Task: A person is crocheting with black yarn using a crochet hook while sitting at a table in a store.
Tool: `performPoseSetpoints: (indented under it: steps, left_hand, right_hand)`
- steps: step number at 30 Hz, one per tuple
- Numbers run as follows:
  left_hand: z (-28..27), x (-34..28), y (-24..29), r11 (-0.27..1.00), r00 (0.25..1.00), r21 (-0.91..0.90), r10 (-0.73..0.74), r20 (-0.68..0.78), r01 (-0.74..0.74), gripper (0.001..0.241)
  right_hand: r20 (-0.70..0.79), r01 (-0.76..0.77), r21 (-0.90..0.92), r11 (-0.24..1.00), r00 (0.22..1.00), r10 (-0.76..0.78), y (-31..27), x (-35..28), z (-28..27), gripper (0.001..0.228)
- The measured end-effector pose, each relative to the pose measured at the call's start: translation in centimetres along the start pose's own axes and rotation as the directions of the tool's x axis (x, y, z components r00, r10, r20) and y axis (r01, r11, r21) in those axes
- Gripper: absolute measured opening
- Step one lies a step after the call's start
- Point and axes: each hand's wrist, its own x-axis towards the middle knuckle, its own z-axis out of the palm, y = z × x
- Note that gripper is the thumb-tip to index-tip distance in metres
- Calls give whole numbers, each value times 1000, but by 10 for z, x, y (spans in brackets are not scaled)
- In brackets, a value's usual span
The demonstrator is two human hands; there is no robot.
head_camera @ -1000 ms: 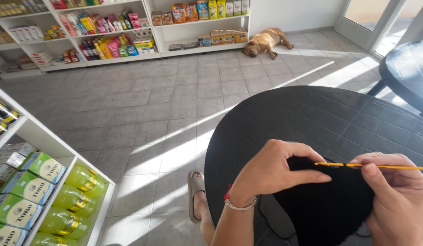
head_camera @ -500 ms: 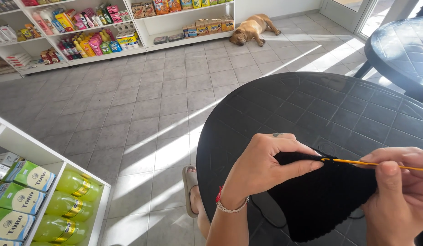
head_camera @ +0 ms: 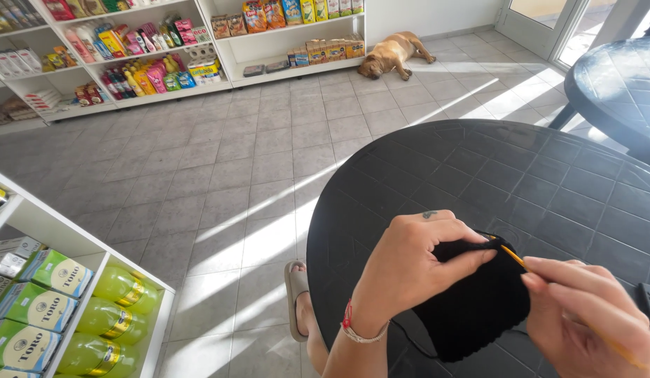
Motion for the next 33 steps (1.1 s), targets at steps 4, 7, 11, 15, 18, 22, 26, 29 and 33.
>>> performPoseSetpoints:
  steps: [4, 7, 11, 15, 18, 22, 26, 29, 33]
  left_hand:
    - [-1, -1, 5, 1000, 1000, -22, -5, -28, 4, 16]
    - [-5, -1, 12, 980, 994, -173, -83, 74, 94, 23]
    - [0, -7, 6, 932, 994, -356, -36, 100, 70, 22]
    - [3, -10, 3, 908, 992, -415, -8, 125, 59, 22]
    - [2, -11, 7, 891, 989, -445, -30, 147, 93, 21]
    - [0, -9, 7, 889, 988, -447, -30, 153, 97, 19]
    - [0, -9, 2, 914, 988, -397, -22, 155, 82, 18]
    - [-1, -10, 1, 920, 987, -383, -20, 162, 82, 18]
    - [2, -13, 0, 946, 986, -324, 27, 165, 28, 18]
  right_hand:
    - [94, 167, -29, 986, 982, -163, -22, 23, 0, 32]
    - [22, 1, 37, 999, 1000, -2, 8, -2, 4, 35]
    - [-132, -120, 262, 958, 979, 158, 66, -40, 7, 23]
    - [-139, -198, 484, 852, 944, 299, 101, -63, 3, 21]
    - [-22, -456, 339, 823, 870, 492, 69, -38, -7, 38]
    - [-20, -404, 438, 803, 889, 458, 98, -50, -11, 34]
    - [85, -473, 468, 746, 865, 495, 77, -33, -17, 26]
    - [199, -521, 577, 629, 837, 510, 70, -22, -19, 24]
    - [183, -502, 656, 563, 830, 527, 66, -28, -14, 29]
